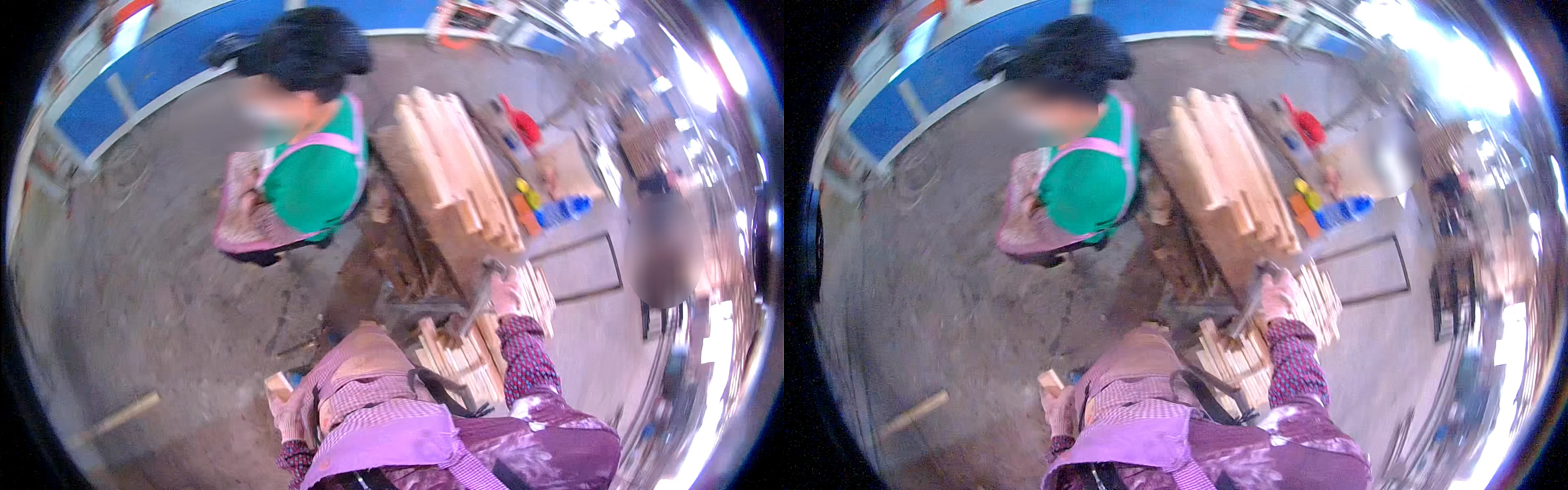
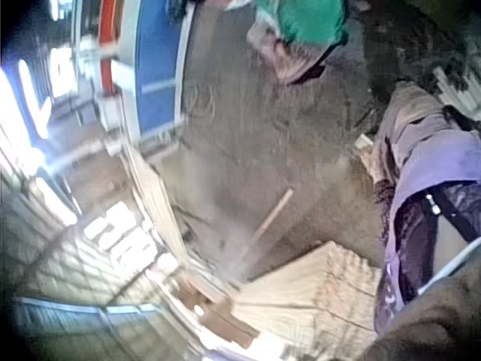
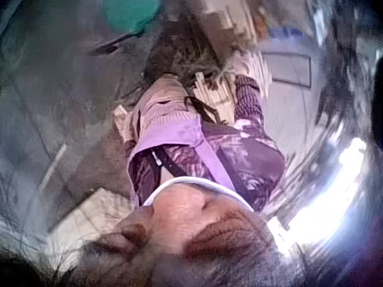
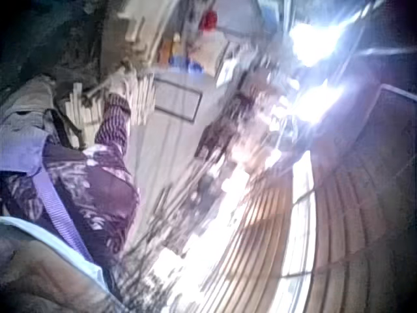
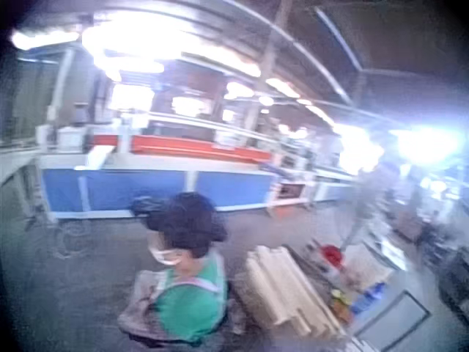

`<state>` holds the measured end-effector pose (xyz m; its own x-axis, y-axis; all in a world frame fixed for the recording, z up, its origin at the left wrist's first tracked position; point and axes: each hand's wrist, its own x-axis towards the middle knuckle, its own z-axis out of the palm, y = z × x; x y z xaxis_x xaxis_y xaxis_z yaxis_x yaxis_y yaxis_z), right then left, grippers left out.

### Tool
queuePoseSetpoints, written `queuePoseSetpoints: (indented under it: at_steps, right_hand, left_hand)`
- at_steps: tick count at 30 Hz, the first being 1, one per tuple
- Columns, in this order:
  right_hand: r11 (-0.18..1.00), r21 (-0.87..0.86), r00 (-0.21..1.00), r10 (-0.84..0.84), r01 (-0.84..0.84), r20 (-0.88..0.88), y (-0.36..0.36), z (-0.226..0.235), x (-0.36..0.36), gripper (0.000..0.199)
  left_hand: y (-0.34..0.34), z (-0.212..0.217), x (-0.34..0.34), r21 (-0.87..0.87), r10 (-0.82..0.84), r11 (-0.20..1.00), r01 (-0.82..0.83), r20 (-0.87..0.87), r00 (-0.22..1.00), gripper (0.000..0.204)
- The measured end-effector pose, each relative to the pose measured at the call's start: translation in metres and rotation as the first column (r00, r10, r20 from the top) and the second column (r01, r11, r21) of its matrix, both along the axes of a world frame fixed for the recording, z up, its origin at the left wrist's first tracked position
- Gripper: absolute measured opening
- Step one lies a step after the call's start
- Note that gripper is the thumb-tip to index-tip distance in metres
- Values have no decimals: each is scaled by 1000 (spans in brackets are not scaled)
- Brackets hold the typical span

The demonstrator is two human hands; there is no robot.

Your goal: The person assembles small wooden pieces by hand, using a hammer to join them together. They then carry the assembled parts and a larger wooden board through the workshop, placing them on a workbench.

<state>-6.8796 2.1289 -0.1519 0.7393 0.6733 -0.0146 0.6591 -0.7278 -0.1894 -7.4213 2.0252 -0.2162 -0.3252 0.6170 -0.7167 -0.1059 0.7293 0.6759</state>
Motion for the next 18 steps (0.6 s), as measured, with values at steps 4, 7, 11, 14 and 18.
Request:
queuePoseSetpoints:
  at_steps: [4, 7, 11, 14, 18]
  right_hand:
    - [971, 54, 972, -235, 234, 10, -55, -49, 35, 55]
    - [964, 21, 947, -255, 264, -194, -56, -46, 16, 58]
    - [958, -112, 936, -284, 265, -209, -49, -66, 9, 58]
    - [943, -254, 970, -235, 214, -55, -10, -56, -13, 45]
    - [674, -653, 906, 421, -346, -45, -1, -45, -12, 25]
  left_hand:
    - [-20, -45, -5, 105, -84, 990, 96, -110, 990, 38]
    - [-31, -83, -17, 43, -251, 962, 269, -241, 937, 46]
    - [-27, -103, -22, 1, -329, 935, 355, -378, 865, 53]
    - [-20, -88, -28, -88, -373, 922, 378, -470, 800, 55]
    - [-29, -64, -36, -175, -415, 907, 384, -530, 740, 53]
